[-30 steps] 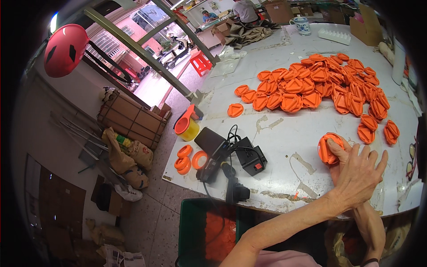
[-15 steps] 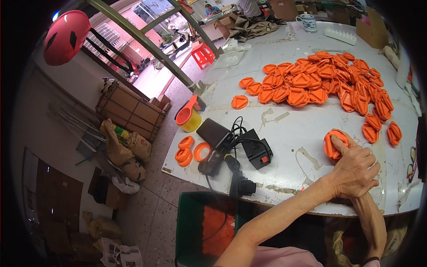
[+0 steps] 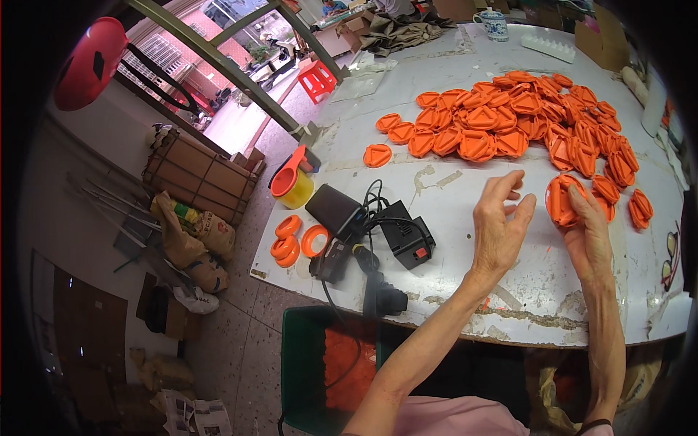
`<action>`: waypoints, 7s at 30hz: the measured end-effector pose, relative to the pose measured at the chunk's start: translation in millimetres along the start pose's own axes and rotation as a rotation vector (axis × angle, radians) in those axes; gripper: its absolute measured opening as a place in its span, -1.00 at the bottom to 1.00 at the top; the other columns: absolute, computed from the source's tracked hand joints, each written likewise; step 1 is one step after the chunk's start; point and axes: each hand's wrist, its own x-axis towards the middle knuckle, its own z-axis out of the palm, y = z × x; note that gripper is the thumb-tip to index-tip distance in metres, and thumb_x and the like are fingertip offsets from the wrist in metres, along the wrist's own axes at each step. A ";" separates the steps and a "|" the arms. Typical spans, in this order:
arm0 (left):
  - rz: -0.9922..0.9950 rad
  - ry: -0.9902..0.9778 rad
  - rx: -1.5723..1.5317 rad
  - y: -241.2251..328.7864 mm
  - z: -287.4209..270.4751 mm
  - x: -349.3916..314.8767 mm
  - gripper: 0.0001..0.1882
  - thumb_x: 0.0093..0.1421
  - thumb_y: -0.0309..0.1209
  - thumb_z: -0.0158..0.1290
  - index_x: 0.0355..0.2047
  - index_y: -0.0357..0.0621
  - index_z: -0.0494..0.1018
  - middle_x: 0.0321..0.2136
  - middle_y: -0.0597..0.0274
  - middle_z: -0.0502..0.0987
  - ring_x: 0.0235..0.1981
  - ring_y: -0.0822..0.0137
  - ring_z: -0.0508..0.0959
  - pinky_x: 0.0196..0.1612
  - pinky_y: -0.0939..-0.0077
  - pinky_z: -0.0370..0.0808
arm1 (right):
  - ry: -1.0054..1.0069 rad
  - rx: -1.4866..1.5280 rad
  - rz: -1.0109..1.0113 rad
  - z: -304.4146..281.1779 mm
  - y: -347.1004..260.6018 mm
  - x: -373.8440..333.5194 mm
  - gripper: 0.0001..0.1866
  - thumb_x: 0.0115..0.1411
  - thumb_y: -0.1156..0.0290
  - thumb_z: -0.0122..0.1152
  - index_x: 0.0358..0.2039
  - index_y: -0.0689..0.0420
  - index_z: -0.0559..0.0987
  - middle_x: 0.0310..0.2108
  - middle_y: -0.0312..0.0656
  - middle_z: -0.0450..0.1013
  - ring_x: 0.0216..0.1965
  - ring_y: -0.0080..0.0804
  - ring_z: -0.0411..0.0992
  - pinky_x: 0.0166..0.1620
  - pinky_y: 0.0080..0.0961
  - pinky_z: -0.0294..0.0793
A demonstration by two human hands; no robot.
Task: The person inspects and sorts small orange rubber or plastic components by hand on a workbench.
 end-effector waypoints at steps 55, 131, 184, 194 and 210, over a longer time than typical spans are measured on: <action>-0.434 -0.191 -0.611 -9.7 -9.5 3.8 -0.73 0.21 -0.45 -0.03 -0.11 -0.35 0.40 -0.37 0.24 0.50 -0.47 0.49 0.47 -0.30 0.57 0.49 | -0.103 -0.301 0.003 9.1 -8.5 -5.5 -0.56 0.08 0.51 0.20 0.01 0.25 0.39 -0.18 -0.25 0.47 -0.22 -0.60 0.43 -0.18 -0.66 0.46; -0.406 -0.135 -0.374 -2.5 -9.2 -0.4 -0.78 0.16 -0.59 -0.04 -0.17 -0.41 0.38 -0.41 0.15 0.53 -0.48 0.46 0.51 -0.33 0.61 0.49 | -0.178 -0.298 0.043 2.7 -7.0 0.6 -0.69 0.14 0.55 0.11 -0.07 0.26 0.45 -0.20 -0.22 0.46 -0.22 -0.53 0.44 -0.12 -0.58 0.49; -0.602 -0.155 -0.494 2.3 -9.2 -1.4 -0.75 0.14 -0.54 -0.02 -0.17 -0.40 0.37 -0.35 0.06 0.52 -0.43 0.33 0.55 -0.24 0.41 0.54 | -0.133 -0.313 0.029 2.2 -8.2 0.9 -0.70 0.15 0.49 0.12 -0.09 0.28 0.46 -0.24 -0.23 0.47 -0.28 -0.60 0.44 -0.27 -0.69 0.51; -0.582 -0.179 -0.478 2.5 -7.8 -3.3 -0.74 0.13 -0.52 0.00 -0.18 -0.40 0.38 -0.33 0.06 0.52 -0.42 0.35 0.54 -0.23 0.43 0.54 | -0.121 -0.319 0.059 -0.7 -6.2 3.6 -0.70 0.15 0.49 0.12 -0.09 0.28 0.46 -0.23 -0.22 0.47 -0.27 -0.58 0.44 -0.24 -0.65 0.51; -0.568 -0.278 -0.442 4.0 -7.3 -5.5 -0.76 0.10 -0.55 0.08 -0.21 -0.41 0.45 -0.34 0.10 0.55 -0.41 0.40 0.55 -0.23 0.51 0.56 | -0.106 -0.381 0.086 -1.0 -8.1 3.1 -0.70 0.16 0.46 0.02 -0.09 0.25 0.46 -0.23 -0.19 0.46 -0.22 -0.50 0.44 -0.16 -0.48 0.49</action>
